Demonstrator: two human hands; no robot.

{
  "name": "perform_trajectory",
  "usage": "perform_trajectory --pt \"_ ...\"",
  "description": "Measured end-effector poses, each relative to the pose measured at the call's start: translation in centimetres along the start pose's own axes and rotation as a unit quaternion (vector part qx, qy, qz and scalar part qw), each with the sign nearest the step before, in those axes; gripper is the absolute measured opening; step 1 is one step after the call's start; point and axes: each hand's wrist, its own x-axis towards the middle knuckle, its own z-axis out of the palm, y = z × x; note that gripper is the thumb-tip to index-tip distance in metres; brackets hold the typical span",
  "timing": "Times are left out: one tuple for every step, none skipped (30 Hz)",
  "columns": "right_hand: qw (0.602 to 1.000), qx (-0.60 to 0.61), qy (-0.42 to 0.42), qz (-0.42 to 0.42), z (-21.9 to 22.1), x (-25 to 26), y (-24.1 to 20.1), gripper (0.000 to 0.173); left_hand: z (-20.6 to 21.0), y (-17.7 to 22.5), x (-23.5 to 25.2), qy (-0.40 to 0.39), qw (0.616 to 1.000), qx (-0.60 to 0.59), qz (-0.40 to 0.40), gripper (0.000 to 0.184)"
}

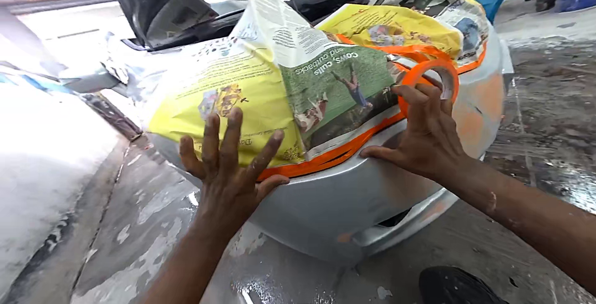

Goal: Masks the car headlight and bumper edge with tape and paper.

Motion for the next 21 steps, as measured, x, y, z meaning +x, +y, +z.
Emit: perform_trajectory --pt "1.000 0.005 -0.006 -0.022 0.4 0.4 -0.8 0.106 -0.3 -0.9 -0.1 -0.004 1.000 0.004 0.001 0.078" --pt "0.999 0.008 -0.014 -0.037 0.8 0.7 -1.7 0.105 -0.5 -1.8 -0.1 -0.005 1.000 0.004 -0.001 0.081" --pt "0.999 0.008 -0.017 -0.048 1.3 1.0 -2.5 0.104 -0.6 -2.6 -0.2 -0.005 1.000 0.003 -0.011 0.085" --pt "0.998 0.005 -0.015 -0.053 1.8 1.2 -3.2 0.106 -0.8 -3.4 -0.3 -0.007 1.000 0.009 -0.028 0.090" --pt "0.999 0.000 -0.011 -0.053 2.2 1.4 -4.0 0.109 -0.9 -4.0 -0.5 -0.010 0.999 0.014 -0.047 0.095" --pt "0.999 0.000 -0.004 -0.050 2.6 1.4 -4.8 0.111 -1.1 -4.4 -0.9 -0.012 0.998 0.012 -0.066 0.099" --pt "0.999 0.006 0.002 -0.047 2.8 1.3 -5.8 0.110 -1.4 -4.5 -1.3 -0.016 0.996 0.005 -0.084 0.101" --pt "0.999 0.018 0.005 -0.041 2.7 1.1 -6.9 0.106 -1.7 -4.1 -1.5 -0.025 0.994 -0.001 -0.103 0.102" --pt "0.999 0.036 0.010 -0.033 2.2 1.2 -8.0 0.096 -2.4 -3.3 -1.3 -0.032 0.992 -0.013 -0.125 0.101" --pt "0.998 0.063 0.015 -0.025 1.3 1.1 -9.2 0.078 -3.2 -1.9 -0.9 -0.033 0.988 -0.043 -0.148 0.096" --pt "0.995 0.094 0.017 -0.018 0.1 0.7 -10.5 0.059 -4.2 0.2 -0.7 -0.029 0.977 -0.102 -0.184 0.088" --pt "0.992 0.125 0.005 -0.011 -1.1 -0.2 -11.7 0.045 -5.1 2.8 -0.6 -0.025 0.954 -0.190 -0.230 0.078" --pt "0.988 0.152 -0.025 -0.008 -2.2 -1.4 -12.6 0.040 -5.7 5.4 -0.6 -0.022 0.915 -0.297 -0.273 0.069" --pt "0.981 0.182 -0.069 -0.007 -3.2 -2.9 -13.2 0.039 -5.8 7.8 -0.8 -0.010 0.866 -0.401 -0.299 0.060" --pt "0.970 0.211 -0.117 -0.009 -4.1 -4.2 -13.5 0.037 -5.6 9.9 -1.1 0.007 0.822 -0.480 -0.307 0.049" --pt "0.961 0.222 -0.163 -0.013 -5.0 -5.2 -13.7 0.036 -5.2 11.5 -1.4 0.018 0.790 -0.534 -0.303 0.040" --pt "0.955 0.220 -0.197 -0.018 -5.7 -6.0 -13.6 0.038 -4.8 12.6 -1.8 0.021 0.770 -0.563 -0.299 0.037" --pt "0.951 0.214 -0.222 -0.024 -6.2 -6.5 -13.3 0.042 -4.5 13.4 -2.1 0.021 0.755 -0.581 -0.303 0.039" --pt "0.948 0.211 -0.237 -0.022 -6.6 -6.8 -13.0 0.047 -4.2 14.0 -2.4 0.013 0.745 -0.589 -0.312 0.043" --pt "0.947 0.208 -0.244 -0.012 -7.0 -7.1 -12.7 0.051 -3.9 14.5 -2.6 0.005 0.732 -0.599 -0.324 0.042" --pt "0.946 0.209 -0.247 0.002 -7.2 -7.3 -12.4 0.057 -3.8 14.9 -2.6 -0.004 0.718 -0.611 -0.334 0.039"
